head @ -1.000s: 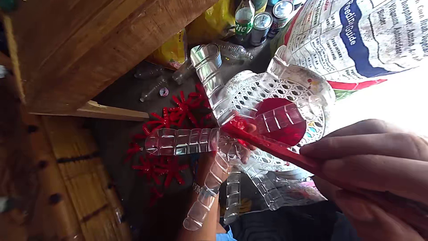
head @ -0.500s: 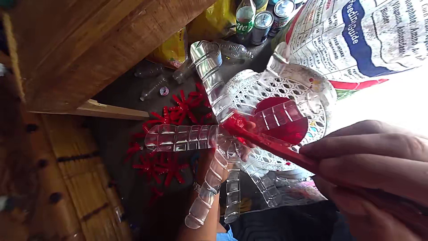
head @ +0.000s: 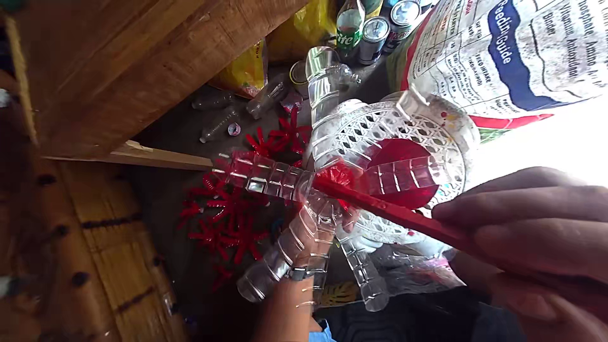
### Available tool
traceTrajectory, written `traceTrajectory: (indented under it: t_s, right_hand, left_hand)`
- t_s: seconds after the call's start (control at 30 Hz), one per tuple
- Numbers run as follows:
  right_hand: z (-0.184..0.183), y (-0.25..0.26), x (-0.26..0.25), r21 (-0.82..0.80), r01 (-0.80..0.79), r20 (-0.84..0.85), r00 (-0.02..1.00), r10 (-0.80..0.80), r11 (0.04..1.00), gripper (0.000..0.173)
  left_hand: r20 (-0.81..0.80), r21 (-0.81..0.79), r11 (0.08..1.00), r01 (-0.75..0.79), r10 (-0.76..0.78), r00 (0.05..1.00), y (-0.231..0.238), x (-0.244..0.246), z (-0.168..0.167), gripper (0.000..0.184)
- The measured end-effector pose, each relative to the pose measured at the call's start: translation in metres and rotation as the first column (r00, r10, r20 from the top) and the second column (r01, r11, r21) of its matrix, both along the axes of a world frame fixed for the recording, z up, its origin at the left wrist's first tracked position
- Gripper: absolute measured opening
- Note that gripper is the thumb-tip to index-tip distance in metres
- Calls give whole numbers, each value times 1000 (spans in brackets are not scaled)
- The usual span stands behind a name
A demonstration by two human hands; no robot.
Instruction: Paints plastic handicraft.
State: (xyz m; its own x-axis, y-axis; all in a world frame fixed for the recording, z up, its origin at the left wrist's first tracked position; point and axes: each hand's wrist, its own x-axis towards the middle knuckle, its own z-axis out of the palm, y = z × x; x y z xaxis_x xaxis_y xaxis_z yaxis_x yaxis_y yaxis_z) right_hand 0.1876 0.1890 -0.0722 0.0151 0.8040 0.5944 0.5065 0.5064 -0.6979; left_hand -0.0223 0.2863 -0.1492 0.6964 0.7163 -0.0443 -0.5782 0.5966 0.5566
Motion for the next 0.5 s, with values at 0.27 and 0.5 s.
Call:
traceTrajectory:
  t_s: [0.27, 0.5]
  right_hand:
    - [-4, 5, 0, 34, -58, 96, 994, 55, 998, 19]
    - [-6, 9, -2, 57, -42, 128, 991, 35, 997, 18]
  left_hand:
    - [-49, -9, 999, -37, 36, 998, 2, -3, -13, 58]
    - [-37, -32, 998, -52, 51, 998, 0, -5, -17, 62]
